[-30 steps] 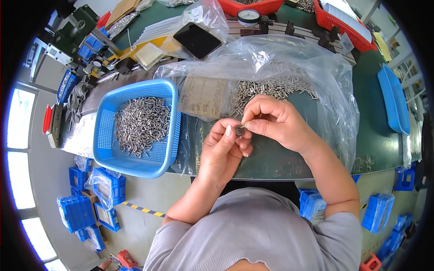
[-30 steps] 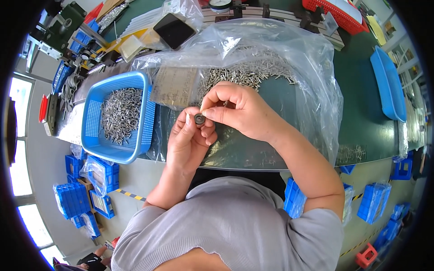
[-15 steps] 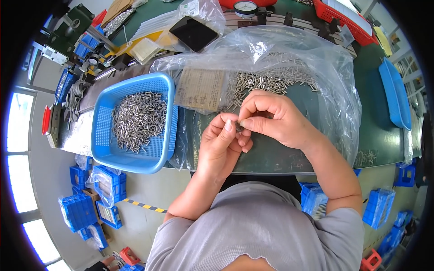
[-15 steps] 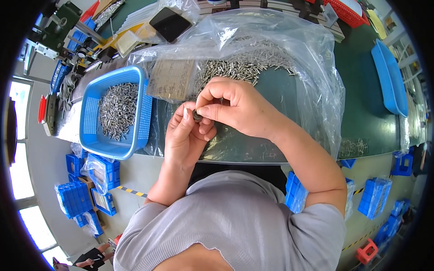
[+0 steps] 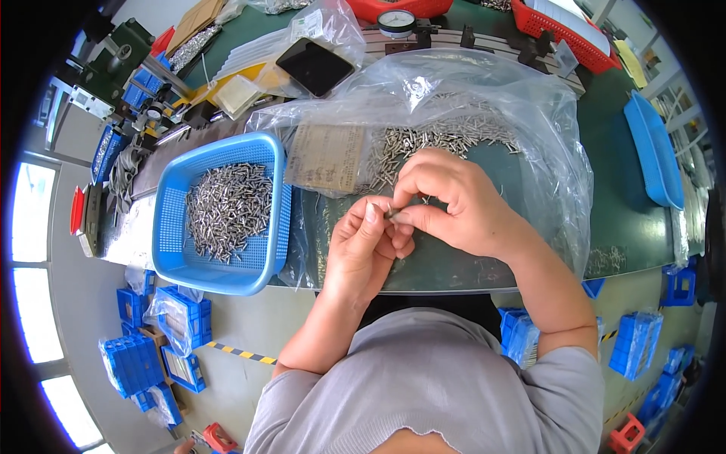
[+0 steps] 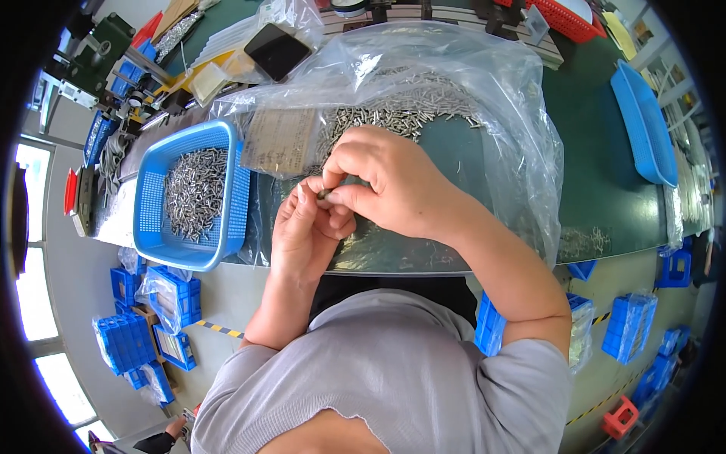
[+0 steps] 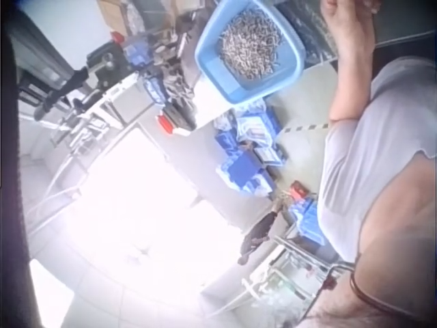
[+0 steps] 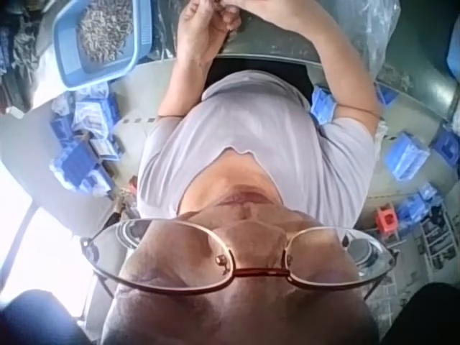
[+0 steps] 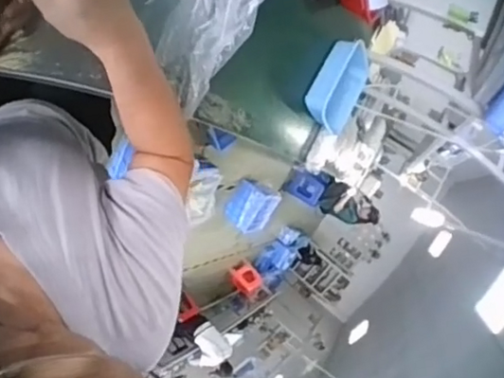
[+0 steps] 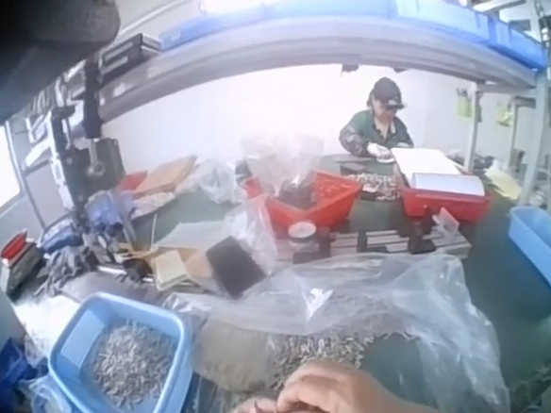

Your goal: Assembling small metal washers and pins at a workbench.

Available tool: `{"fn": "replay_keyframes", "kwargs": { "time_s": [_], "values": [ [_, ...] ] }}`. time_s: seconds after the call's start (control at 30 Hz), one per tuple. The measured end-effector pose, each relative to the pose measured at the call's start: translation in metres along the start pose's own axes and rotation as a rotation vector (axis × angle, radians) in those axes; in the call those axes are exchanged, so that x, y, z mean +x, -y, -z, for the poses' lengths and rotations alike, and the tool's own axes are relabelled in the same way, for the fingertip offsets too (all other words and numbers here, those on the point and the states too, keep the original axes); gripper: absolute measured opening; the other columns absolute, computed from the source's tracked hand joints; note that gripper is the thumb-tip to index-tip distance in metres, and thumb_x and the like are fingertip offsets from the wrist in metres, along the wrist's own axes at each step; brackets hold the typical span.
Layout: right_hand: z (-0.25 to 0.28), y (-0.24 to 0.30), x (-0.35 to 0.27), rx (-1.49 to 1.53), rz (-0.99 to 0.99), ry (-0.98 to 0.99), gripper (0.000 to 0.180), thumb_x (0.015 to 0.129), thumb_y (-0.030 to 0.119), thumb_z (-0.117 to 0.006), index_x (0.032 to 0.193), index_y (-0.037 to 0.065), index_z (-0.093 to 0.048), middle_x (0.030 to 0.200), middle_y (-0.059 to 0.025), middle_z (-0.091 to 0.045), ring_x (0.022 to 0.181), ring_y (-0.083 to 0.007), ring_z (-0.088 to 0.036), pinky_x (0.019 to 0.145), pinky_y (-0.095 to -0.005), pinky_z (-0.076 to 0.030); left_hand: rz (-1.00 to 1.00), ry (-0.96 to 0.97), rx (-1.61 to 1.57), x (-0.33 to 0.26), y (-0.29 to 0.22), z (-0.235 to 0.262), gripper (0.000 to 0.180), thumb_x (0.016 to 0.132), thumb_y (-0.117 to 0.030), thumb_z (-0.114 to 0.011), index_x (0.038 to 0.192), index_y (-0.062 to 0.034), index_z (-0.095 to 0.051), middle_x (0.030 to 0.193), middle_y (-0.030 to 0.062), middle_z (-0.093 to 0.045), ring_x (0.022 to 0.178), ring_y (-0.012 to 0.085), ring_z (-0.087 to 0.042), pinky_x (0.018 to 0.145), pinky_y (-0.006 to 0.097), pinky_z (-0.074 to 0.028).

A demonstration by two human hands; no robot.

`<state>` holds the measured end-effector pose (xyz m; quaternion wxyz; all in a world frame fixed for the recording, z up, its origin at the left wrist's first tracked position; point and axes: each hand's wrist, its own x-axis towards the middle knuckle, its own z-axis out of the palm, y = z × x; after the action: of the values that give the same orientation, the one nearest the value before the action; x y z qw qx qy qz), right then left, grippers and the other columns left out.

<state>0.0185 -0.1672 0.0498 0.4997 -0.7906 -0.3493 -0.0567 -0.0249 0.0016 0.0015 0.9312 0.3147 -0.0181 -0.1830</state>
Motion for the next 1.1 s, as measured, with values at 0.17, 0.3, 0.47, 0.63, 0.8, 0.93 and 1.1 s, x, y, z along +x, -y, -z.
{"fn": "replay_keyframes", "kwargs": {
  "time_s": [0.17, 0.3, 0.47, 0.63, 0.8, 0.93, 1.1],
  "values": [
    [0.001, -0.001, -0.001, -0.097, 0.029, -0.016, 0.016, 0.070, 0.001, -0.070, 0.084, 0.004, -0.061, 0.082, -0.0065, -0.057, 0.079, -0.0217, -0.057, 0.067, -0.0316, -0.046, -0.049, -0.026, -0.009, 0.002, 0.001, 0.002, 0.020, 0.094, -0.022, -0.054, 0.105, -0.0056, -0.057, 0.086, 0.0053, -0.060, 0.076, 0.0132, -0.055, 0.065, 0.028, -0.044],
    [0.006, -0.002, 0.000, -0.001, -0.141, -0.088, 0.014, 0.077, 0.002, -0.066, 0.090, 0.004, -0.064, 0.081, -0.0055, -0.058, 0.075, -0.0205, -0.058, 0.065, -0.0304, -0.047, -0.050, -0.036, -0.093, 0.004, -0.001, 0.004, 0.021, 0.096, -0.019, -0.050, 0.110, -0.0042, -0.055, 0.094, 0.0082, -0.057, 0.078, 0.0131, -0.051, 0.064, 0.026, -0.043],
    [0.002, -0.021, -0.003, -0.395, -0.141, -0.086, 0.010, 0.073, 0.005, -0.067, 0.082, 0.004, -0.061, 0.081, -0.0090, -0.058, 0.076, -0.0278, -0.057, 0.066, -0.0363, -0.047, -0.074, -0.048, -0.157, 0.005, -0.003, 0.005, 0.024, 0.098, -0.016, -0.043, 0.115, -0.0030, -0.051, 0.102, 0.0109, -0.053, 0.079, 0.0137, -0.047, 0.063, 0.026, -0.042],
    [0.001, -0.024, -0.003, -0.469, -0.095, -0.017, 0.013, 0.070, 0.005, -0.068, 0.082, 0.006, -0.062, 0.081, -0.0077, -0.056, 0.081, -0.0267, -0.056, 0.071, -0.0375, -0.046, -0.102, -0.032, -0.204, 0.005, -0.002, 0.006, 0.025, 0.098, -0.019, -0.042, 0.115, -0.0031, -0.050, 0.100, 0.0099, -0.053, 0.078, 0.0138, -0.047, 0.064, 0.026, -0.041],
    [0.004, -0.023, -0.003, -0.454, -0.103, 0.079, 0.015, 0.067, 0.006, -0.070, 0.081, 0.006, -0.062, 0.078, -0.0066, -0.054, 0.081, -0.0259, -0.055, 0.072, -0.0374, -0.045, -0.100, -0.009, -0.179, 0.003, -0.002, 0.007, 0.025, 0.098, -0.021, -0.043, 0.114, -0.0034, -0.051, 0.096, 0.0082, -0.052, 0.076, 0.0132, -0.046, 0.063, 0.026, -0.040],
    [-0.001, -0.023, -0.001, -0.467, -0.099, 0.119, 0.015, 0.066, 0.007, -0.071, 0.079, 0.006, -0.061, 0.075, -0.0064, -0.053, 0.080, -0.0264, -0.054, 0.071, -0.0376, -0.045, -0.091, -0.001, -0.124, 0.002, -0.002, 0.007, 0.025, 0.098, -0.022, -0.044, 0.112, -0.0030, -0.052, 0.093, 0.0074, -0.051, 0.074, 0.0129, -0.045, 0.062, 0.026, -0.039],
    [0.000, -0.022, -0.002, -0.483, -0.099, 0.123, 0.014, 0.067, 0.007, -0.070, 0.075, 0.006, -0.059, 0.075, -0.0074, -0.054, 0.078, -0.0274, -0.055, 0.071, -0.0390, -0.045, -0.087, -0.019, -0.066, 0.001, -0.002, 0.001, 0.027, 0.096, -0.022, -0.048, 0.113, -0.0010, -0.052, 0.094, 0.0084, -0.050, 0.072, 0.0122, -0.042, 0.060, 0.024, -0.037]
  ]
}}
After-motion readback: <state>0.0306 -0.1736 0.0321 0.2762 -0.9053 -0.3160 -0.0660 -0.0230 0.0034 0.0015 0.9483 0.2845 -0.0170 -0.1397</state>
